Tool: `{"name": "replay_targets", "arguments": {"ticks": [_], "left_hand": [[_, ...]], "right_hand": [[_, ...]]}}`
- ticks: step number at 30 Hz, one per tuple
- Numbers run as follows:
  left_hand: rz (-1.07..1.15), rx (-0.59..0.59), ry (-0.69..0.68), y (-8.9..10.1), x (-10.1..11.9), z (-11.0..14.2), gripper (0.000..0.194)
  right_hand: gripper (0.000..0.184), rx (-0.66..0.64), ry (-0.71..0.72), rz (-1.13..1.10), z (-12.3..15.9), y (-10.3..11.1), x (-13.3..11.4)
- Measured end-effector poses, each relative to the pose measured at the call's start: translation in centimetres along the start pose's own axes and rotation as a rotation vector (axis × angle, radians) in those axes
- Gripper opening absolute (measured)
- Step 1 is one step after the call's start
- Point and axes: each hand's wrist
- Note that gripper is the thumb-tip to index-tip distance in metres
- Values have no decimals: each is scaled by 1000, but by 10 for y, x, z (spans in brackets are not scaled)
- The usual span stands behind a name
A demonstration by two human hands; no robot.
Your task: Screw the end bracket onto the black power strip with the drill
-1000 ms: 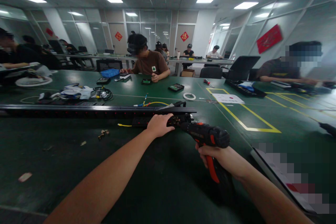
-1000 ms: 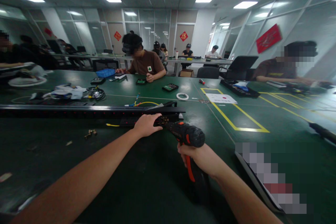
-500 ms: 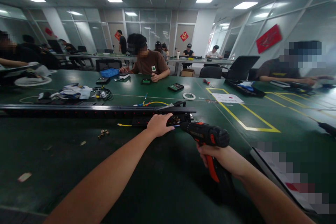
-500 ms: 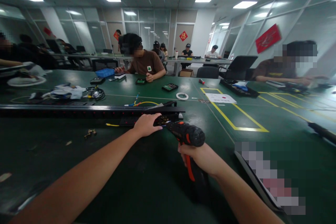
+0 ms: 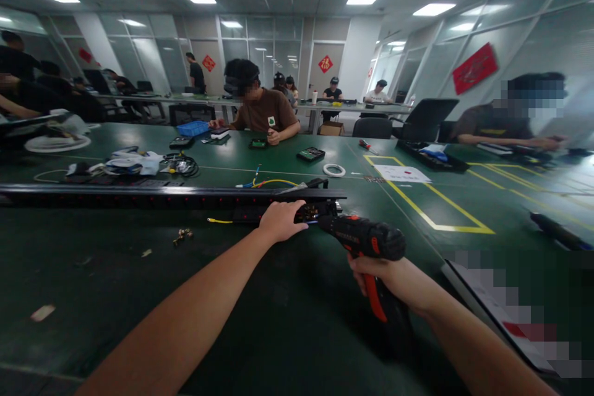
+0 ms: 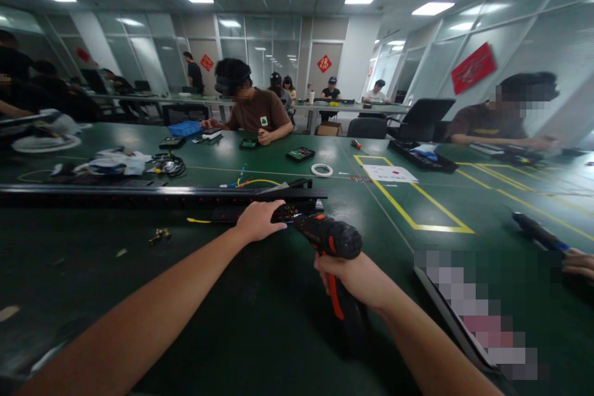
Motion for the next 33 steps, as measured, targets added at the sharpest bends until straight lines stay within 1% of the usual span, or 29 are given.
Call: {"name": "replay_targets", "arguments": {"ticks": [14,21,33], "left_hand": [[10,2,-12,0,-1,0,66],[-11,2,-15,-3,-1,-1,68],[-8,22,-22,-5,-3,-1,68]], "right_hand": [[20,-26,15,16,0,2,0],[21,-23,21,30,-1,3,5],[21,-10,0,3,-1,2,2]]}}
Point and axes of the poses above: each hand's wrist, its own z-axis away from the middle knuckle, its own y-axis out of the back of the hand, x = y × z, and after that the axes turned 2 degrees about -z, right-handed
